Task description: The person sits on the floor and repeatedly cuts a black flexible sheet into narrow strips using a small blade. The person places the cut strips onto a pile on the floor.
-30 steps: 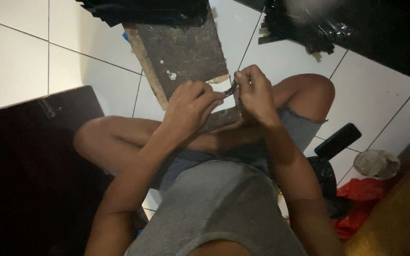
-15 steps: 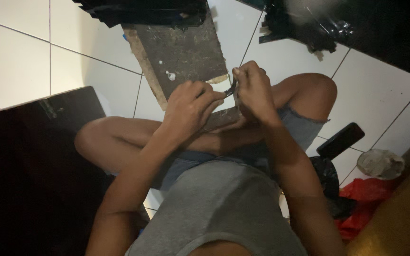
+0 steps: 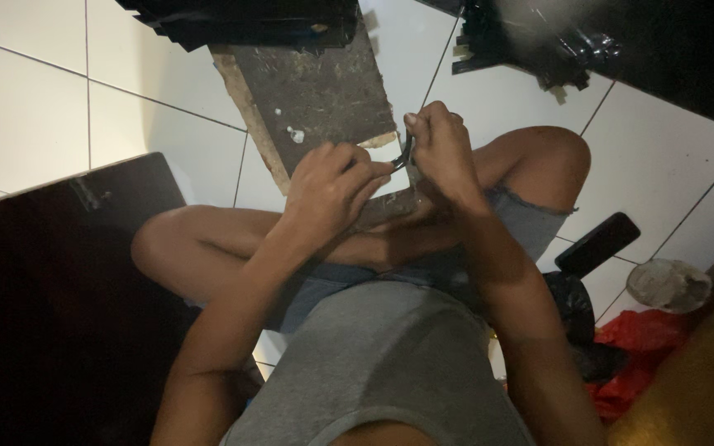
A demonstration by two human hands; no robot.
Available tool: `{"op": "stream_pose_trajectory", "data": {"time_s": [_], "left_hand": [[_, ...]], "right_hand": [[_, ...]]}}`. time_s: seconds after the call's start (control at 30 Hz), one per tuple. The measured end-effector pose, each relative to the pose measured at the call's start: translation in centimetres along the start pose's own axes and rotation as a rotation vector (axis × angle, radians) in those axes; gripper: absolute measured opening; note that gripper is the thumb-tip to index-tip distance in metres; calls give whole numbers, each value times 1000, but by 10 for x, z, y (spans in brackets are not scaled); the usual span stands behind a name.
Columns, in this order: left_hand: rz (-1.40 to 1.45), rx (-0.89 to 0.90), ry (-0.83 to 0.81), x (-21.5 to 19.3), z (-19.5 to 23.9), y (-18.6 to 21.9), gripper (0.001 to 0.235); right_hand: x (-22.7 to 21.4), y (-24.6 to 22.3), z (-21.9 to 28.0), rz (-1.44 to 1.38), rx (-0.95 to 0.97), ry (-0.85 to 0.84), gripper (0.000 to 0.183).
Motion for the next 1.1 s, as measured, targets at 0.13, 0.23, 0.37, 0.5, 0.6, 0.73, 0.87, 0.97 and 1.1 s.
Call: {"op": "stream_pose_trajectory", "data": {"time_s": [0.13,0.23,0.37,0.5,0.6,0.73,0.87,0.97,1.1], "left_hand": [[-27,8,-20,0,-1,1,14],[-16,16,-21,-1,-1,1,14],[2,23,-10,-3,-2,1,12],[22,12,-12,-3,-2,0,12],[17,10,-36,-1,-3,0,12],[15,10,-22,-3,-3,1,13],[19,4,-31,-3,-2,1,13],[11,18,-29,-2,-3,1,13],[3,26,-14,-3,-4,3,13]], "right_hand": [[2,1,-3,11,-30,2,28],[4,5,-6,9,-48,22,28],[10,15,-12,37,-74,29,28],[17,27,-20,65,-62,36,30],[20,31,-23,34,-81,24,29],[23,35,-26,73,-25,14,31],[28,40,-30,90,37,2,31],[26,36,-32,95,-35,65,32],[24,31,-35,81,-47,63,33]]}}
Point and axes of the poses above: each hand's wrist, its own z-axis away from the middle knuckle, its own x-axis out of the palm, y = z × x, the point moved 6 cm from there along -z, towards the middle knuckle, and after that the axes turned 2 degrees about y, right-handed, at the moved point
